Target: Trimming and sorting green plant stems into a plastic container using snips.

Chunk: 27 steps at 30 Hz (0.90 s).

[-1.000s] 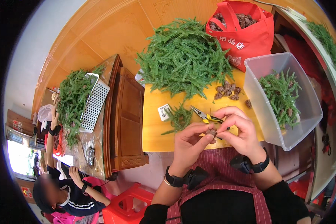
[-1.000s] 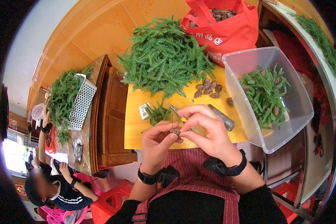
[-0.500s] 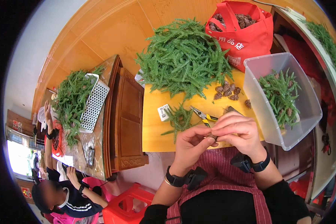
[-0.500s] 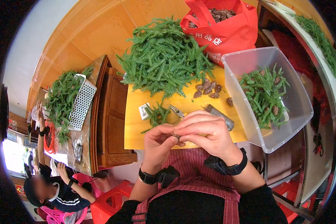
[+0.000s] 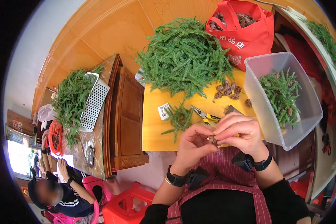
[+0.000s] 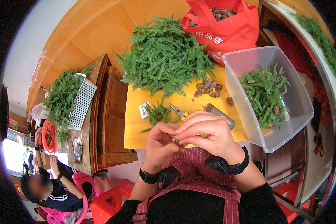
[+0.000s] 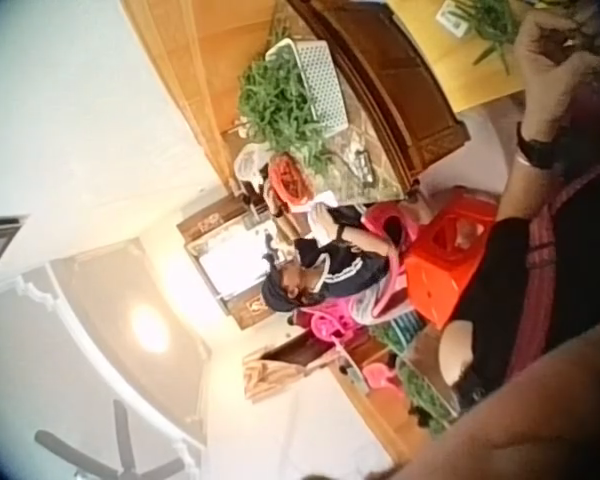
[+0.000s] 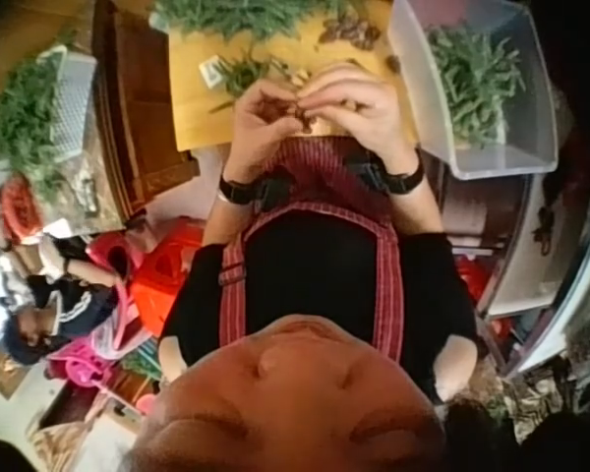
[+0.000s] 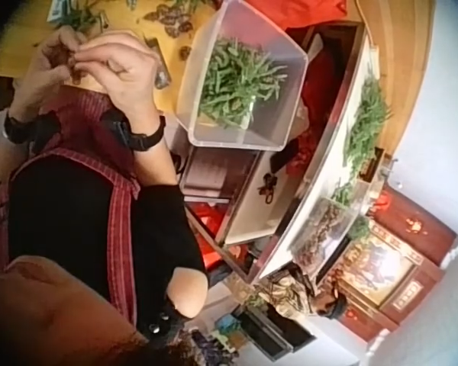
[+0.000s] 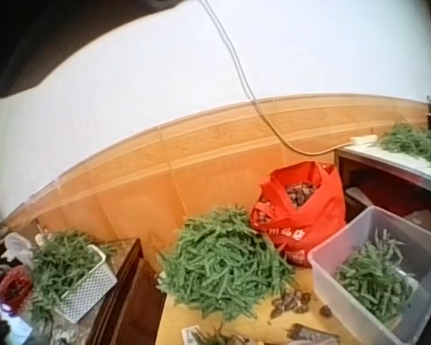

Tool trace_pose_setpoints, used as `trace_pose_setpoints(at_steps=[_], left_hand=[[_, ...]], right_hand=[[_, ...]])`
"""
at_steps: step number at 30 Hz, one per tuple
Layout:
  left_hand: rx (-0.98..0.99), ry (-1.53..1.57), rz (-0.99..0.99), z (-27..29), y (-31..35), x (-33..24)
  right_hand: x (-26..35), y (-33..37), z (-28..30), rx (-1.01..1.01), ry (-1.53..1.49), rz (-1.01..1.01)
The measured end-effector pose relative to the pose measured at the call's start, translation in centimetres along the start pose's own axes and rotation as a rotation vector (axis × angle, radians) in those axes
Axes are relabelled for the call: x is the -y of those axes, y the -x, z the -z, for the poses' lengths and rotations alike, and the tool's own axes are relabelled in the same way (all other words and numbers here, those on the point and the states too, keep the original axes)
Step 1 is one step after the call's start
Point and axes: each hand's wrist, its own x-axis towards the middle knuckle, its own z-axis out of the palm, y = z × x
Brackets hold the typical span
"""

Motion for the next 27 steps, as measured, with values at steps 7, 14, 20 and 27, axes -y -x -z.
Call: trace_pose_setpoints(at_steps=[7, 14, 20, 27], left_hand=[[-0.061, -0.018, -0.006, -0.8, 0.1, -0.5], [0.026, -0.018, -0.133, -0.3, 0.0, -0.7], [0.008, 0.086, 0.072, -0.6, 0.3, -1.3], [0.014, -0.123, 0.076, 0.0, 0.3, -1.7]], right_hand=[[0.4, 0.3, -0.2, -0.053, 0.136, 0.137], [1.2, 0.5, -0.8, -0.101, 0.270, 0.272], [0.7, 0.5, -0.3, -0.084, 0.120, 0.202], [2.3, 0.1, -0.1, 0.006, 0.102, -0.108]])
